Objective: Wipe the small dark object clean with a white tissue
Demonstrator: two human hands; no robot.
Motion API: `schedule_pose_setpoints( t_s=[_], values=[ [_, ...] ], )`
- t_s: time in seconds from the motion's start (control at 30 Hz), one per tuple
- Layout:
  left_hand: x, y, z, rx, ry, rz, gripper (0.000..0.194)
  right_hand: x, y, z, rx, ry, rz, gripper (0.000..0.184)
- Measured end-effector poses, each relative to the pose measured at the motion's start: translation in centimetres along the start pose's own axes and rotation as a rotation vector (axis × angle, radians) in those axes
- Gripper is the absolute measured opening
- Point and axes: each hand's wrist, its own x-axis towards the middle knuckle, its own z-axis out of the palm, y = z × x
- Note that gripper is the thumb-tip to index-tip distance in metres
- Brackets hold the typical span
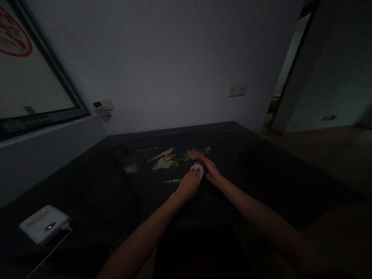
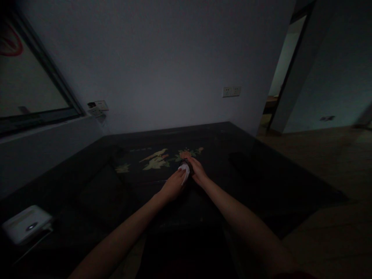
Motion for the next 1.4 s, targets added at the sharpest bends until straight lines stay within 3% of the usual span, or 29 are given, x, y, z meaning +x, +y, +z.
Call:
schedule_pose_setpoints(
  t_s=[0.23,0.37,0.6,0.73,0.93,1.17,1.4],
  values=[
    [0.4,0.2,0.6,-0.590,0.127,-0.122,0.039,-0.3,-0.2,0.1,0.008,-0.012,0.020,0.033],
    [0.6,0.5,0.3,-0.692,0.152,-0.147,0.042,-0.3,-0.2,0.2,0.017,0.002,0.024,0.033],
    [0.4,-0.4,0.9,-0.480,0.153,0.012,0.040,-0.2,-0.1,0.2,0.011,0.008,0.021,0.034],
    [0.3,-0.7,0.6,-0.188,0.097,0.042,0.032,-0.3,0.0,0.2,0.015,-0.002,0.008,0.031],
    [0.0,-0.6,0.3,0.204,0.079,0.014,0.039,0.1,0.3,0.0,0.027,0.006,0.009,0.029],
    [0.0,-0.9,0.9,0.320,0.038,0.027,0.046,0.4,0.5,-0.3,0.037,0.001,0.001,0.028],
    [0.0,-0.5,-0.6,0.171,-0.076,-0.035,0.048,0.4,0.5,-0.3,0.051,0.019,-0.004,0.025]
  ],
)
